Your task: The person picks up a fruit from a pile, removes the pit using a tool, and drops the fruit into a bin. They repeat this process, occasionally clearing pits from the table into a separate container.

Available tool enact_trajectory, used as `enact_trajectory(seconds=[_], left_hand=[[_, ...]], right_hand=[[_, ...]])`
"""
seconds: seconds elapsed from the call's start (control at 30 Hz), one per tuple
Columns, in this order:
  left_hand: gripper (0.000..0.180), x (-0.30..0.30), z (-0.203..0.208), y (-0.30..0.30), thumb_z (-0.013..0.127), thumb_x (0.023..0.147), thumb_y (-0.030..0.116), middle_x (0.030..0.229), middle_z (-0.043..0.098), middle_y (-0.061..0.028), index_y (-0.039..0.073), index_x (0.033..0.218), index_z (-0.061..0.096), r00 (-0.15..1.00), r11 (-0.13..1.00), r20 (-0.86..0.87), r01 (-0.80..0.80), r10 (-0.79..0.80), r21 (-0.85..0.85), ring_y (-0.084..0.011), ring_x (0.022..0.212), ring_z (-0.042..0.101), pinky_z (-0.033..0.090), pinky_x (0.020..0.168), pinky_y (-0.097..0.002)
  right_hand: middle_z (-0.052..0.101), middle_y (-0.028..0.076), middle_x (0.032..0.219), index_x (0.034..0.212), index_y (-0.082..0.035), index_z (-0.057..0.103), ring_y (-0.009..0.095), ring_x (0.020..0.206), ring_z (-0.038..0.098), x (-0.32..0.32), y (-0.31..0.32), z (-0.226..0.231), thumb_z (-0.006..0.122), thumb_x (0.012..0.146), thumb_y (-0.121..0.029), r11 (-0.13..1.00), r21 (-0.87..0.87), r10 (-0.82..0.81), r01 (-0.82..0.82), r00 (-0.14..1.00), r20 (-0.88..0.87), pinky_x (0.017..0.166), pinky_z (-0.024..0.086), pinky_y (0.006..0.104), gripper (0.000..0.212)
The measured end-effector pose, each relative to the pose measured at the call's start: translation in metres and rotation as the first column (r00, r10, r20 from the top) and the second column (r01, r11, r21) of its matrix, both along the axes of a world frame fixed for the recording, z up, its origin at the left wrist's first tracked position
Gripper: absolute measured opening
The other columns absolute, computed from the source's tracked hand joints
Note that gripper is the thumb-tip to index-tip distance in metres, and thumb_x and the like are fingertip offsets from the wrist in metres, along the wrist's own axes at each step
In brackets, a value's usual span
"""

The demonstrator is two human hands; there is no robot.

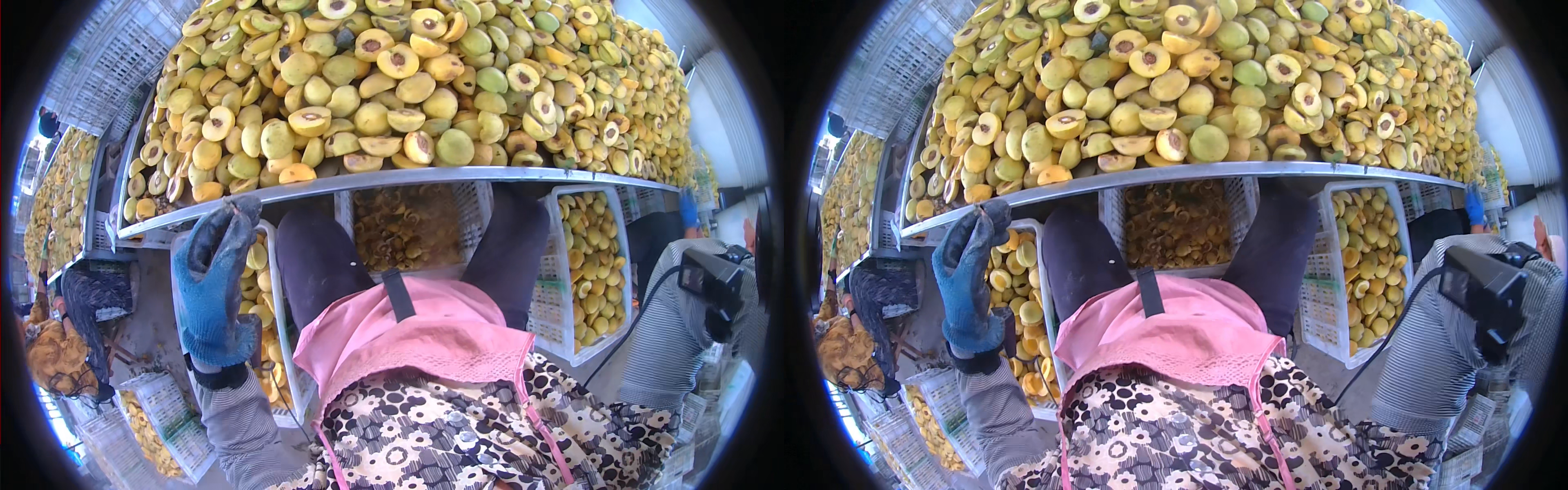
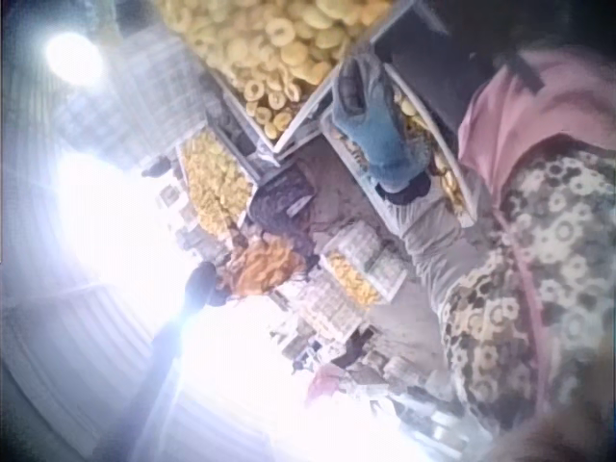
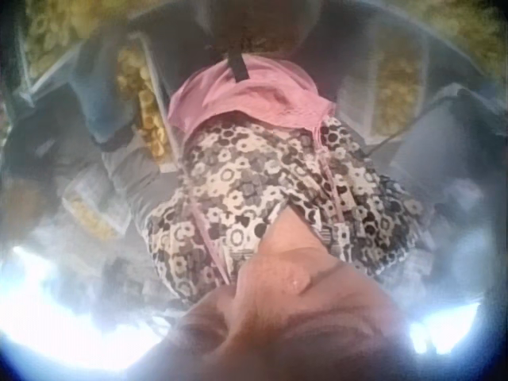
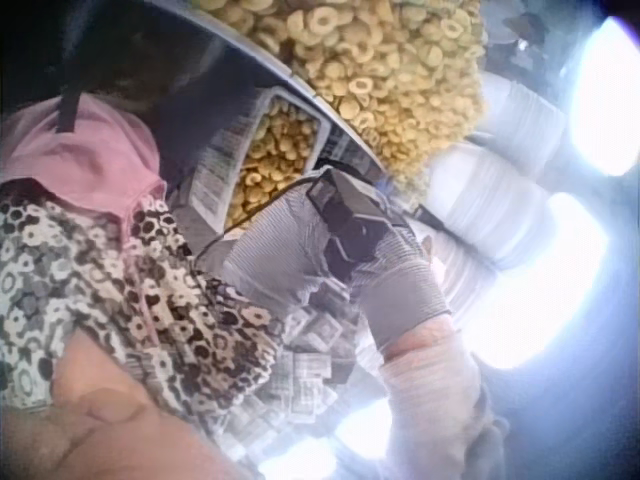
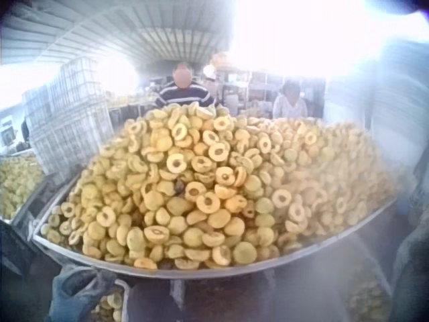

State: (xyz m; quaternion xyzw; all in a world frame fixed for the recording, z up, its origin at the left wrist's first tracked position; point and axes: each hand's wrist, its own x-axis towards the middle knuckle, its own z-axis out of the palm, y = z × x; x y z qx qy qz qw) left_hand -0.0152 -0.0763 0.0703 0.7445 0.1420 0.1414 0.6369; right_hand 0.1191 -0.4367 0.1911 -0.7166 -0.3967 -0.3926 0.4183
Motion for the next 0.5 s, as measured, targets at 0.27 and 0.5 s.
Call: enact_trajectory(seconds=[0.27, 0.5], left_hand=[[0.026, -0.006, -0.021, 0.010, 0.064, 0.091, 0.006, 0.108, 0.069, -0.0082, -0.004, 0.115, 0.063, 0.999, 0.994, -0.021, -0.035, 0.033, -0.106, -0.0106, 0.096, 0.062, 0.049, 0.087, -0.0233], [0.028, -0.011, -0.026, 0.008, 0.067, 0.088, 0.004, 0.107, 0.069, -0.0074, -0.004, 0.115, 0.064, 0.992, 0.983, -0.116, -0.072, 0.052, -0.169, -0.0093, 0.093, 0.063, 0.050, 0.082, -0.0201]], right_hand=[[0.057, 0.012, 0.116, 0.119, 0.002, 0.055, 0.010, 0.060, 0.051, -0.005, -0.006, 0.016, 0.045, 0.098, -0.018, 0.998, -0.028, -0.060, 0.064, 0.988, 0.140, 0.052, 0.046, 0.0243, 0.030], [0.056, 0.012, 0.119, 0.120, 0.003, 0.054, 0.009, 0.058, 0.050, -0.013, -0.009, 0.028, 0.045, 0.099, -0.018, 0.996, -0.015, -0.085, 0.091, 0.969, 0.231, 0.050, 0.046, 0.0231, 0.031]])
